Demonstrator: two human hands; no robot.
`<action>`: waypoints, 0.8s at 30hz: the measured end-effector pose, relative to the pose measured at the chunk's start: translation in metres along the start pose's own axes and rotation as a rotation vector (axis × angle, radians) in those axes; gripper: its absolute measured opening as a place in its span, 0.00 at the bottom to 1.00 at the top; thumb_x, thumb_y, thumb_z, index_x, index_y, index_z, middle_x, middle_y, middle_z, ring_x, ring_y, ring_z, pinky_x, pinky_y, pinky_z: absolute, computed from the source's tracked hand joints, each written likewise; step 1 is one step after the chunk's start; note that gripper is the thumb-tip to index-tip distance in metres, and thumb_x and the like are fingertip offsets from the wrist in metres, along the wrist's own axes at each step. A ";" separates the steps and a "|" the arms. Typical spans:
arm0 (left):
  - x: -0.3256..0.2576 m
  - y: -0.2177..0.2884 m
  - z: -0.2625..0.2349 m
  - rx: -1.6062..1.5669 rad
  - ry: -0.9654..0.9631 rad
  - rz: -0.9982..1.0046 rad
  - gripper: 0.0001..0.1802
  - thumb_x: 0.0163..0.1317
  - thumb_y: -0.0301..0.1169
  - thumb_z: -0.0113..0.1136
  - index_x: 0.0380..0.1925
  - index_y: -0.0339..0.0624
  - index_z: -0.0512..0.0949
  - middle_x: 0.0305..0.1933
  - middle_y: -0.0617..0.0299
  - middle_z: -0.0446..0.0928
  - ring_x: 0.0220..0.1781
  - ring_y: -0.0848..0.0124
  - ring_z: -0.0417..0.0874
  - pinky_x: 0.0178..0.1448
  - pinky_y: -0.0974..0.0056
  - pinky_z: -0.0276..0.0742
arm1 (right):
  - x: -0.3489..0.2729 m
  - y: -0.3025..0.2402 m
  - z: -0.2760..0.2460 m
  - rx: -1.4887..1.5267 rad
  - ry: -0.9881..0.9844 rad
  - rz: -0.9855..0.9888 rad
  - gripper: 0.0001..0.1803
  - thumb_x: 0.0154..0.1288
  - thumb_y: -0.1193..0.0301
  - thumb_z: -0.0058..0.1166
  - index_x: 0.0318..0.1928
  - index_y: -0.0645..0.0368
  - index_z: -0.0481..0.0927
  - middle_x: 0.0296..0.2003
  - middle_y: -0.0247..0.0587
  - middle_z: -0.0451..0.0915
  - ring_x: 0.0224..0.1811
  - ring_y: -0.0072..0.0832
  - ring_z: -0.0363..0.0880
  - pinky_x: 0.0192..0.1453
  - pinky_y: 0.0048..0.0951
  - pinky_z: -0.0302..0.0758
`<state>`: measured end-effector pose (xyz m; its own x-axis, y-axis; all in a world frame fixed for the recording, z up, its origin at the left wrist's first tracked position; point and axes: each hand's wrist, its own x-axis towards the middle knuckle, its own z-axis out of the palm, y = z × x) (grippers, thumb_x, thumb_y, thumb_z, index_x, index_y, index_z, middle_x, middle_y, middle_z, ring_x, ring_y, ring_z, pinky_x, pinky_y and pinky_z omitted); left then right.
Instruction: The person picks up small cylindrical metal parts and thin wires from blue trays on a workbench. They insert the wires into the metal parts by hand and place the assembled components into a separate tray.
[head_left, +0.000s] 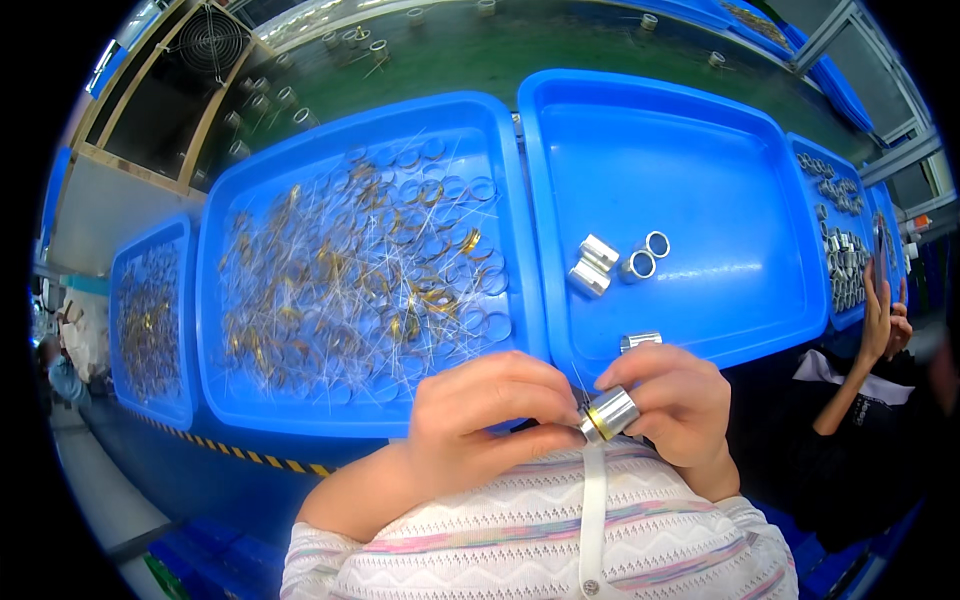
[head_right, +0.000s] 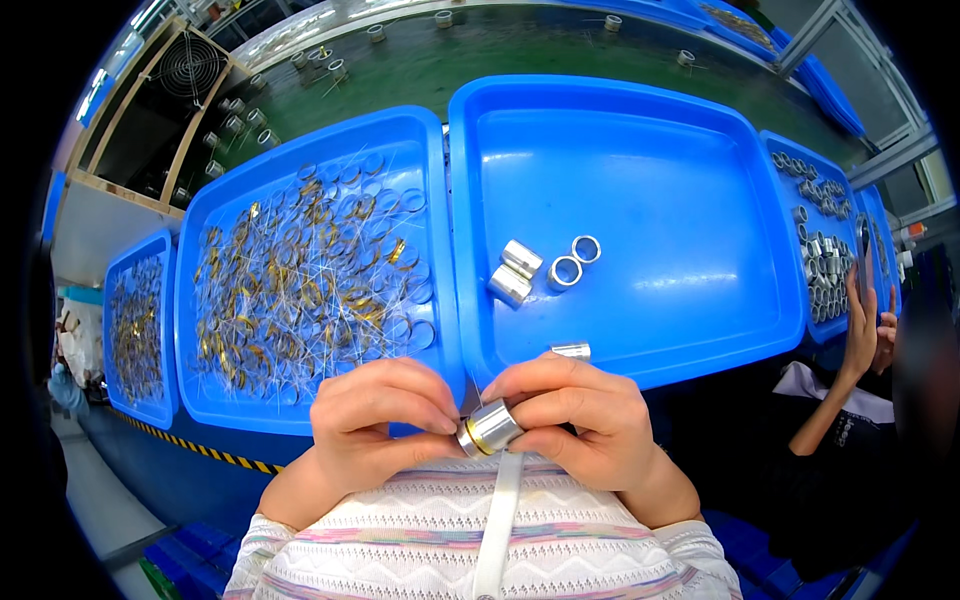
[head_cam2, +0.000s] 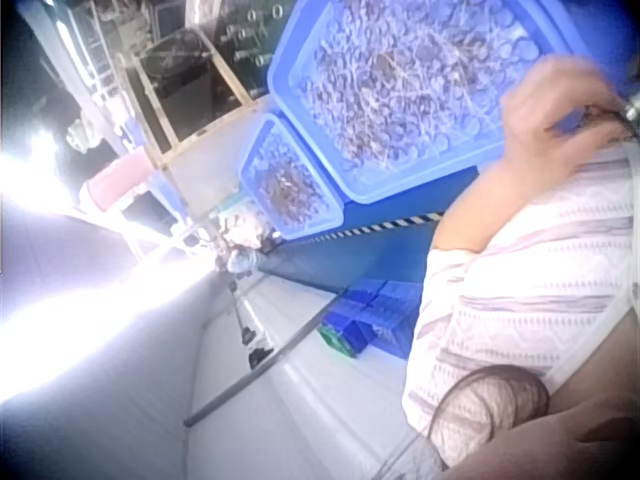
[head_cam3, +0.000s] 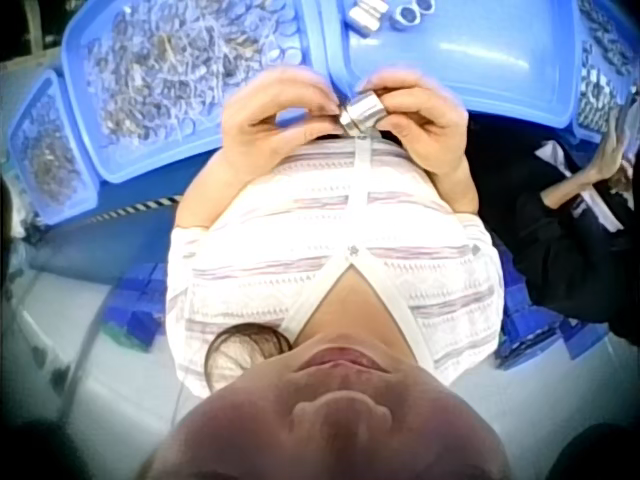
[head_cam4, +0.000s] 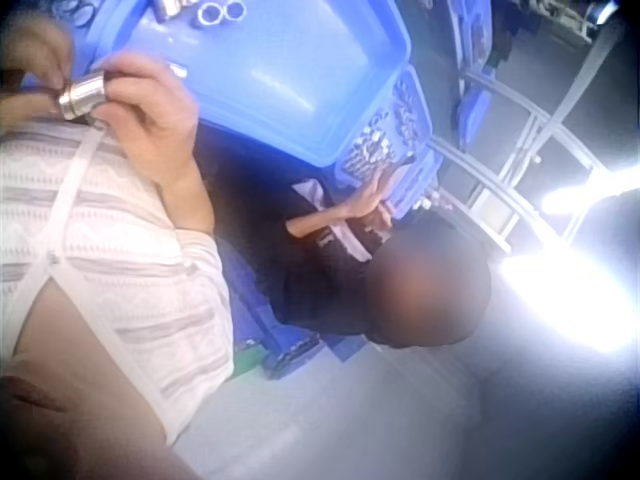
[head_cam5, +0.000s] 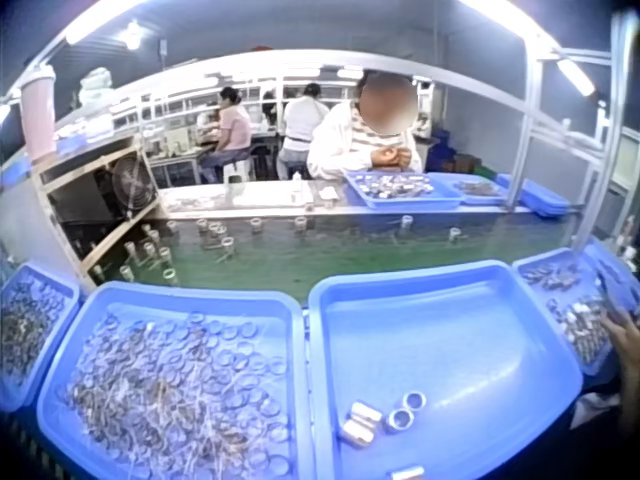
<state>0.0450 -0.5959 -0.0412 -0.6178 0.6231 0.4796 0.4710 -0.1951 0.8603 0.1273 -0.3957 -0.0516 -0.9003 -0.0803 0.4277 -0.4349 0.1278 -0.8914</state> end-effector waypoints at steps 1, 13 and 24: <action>0.000 -0.001 -0.001 -0.012 -0.015 0.007 0.14 0.36 0.19 0.73 0.26 0.34 0.80 0.30 0.53 0.79 0.31 0.64 0.82 0.33 0.65 0.78 | 0.000 0.001 0.000 0.017 -0.013 0.004 0.10 0.48 0.77 0.65 0.32 0.66 0.80 0.40 0.53 0.80 0.34 0.33 0.80 0.38 0.27 0.74; 0.004 0.006 -0.004 0.173 -0.107 0.129 0.11 0.38 0.23 0.71 0.24 0.36 0.81 0.28 0.56 0.79 0.29 0.63 0.82 0.32 0.65 0.78 | 0.005 -0.003 -0.004 0.044 -0.108 0.012 0.10 0.49 0.76 0.64 0.33 0.68 0.80 0.39 0.53 0.81 0.38 0.39 0.81 0.43 0.33 0.75; 0.001 0.004 -0.004 0.252 -0.190 0.185 0.13 0.38 0.22 0.69 0.27 0.34 0.78 0.28 0.55 0.78 0.29 0.61 0.81 0.32 0.64 0.78 | 0.005 0.002 -0.004 0.054 -0.164 0.005 0.11 0.47 0.75 0.65 0.31 0.69 0.81 0.37 0.52 0.81 0.38 0.41 0.81 0.42 0.34 0.76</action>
<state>0.0442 -0.5988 -0.0365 -0.3907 0.7289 0.5622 0.7188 -0.1399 0.6810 0.1218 -0.3921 -0.0509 -0.8858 -0.2402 0.3971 -0.4249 0.0757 -0.9021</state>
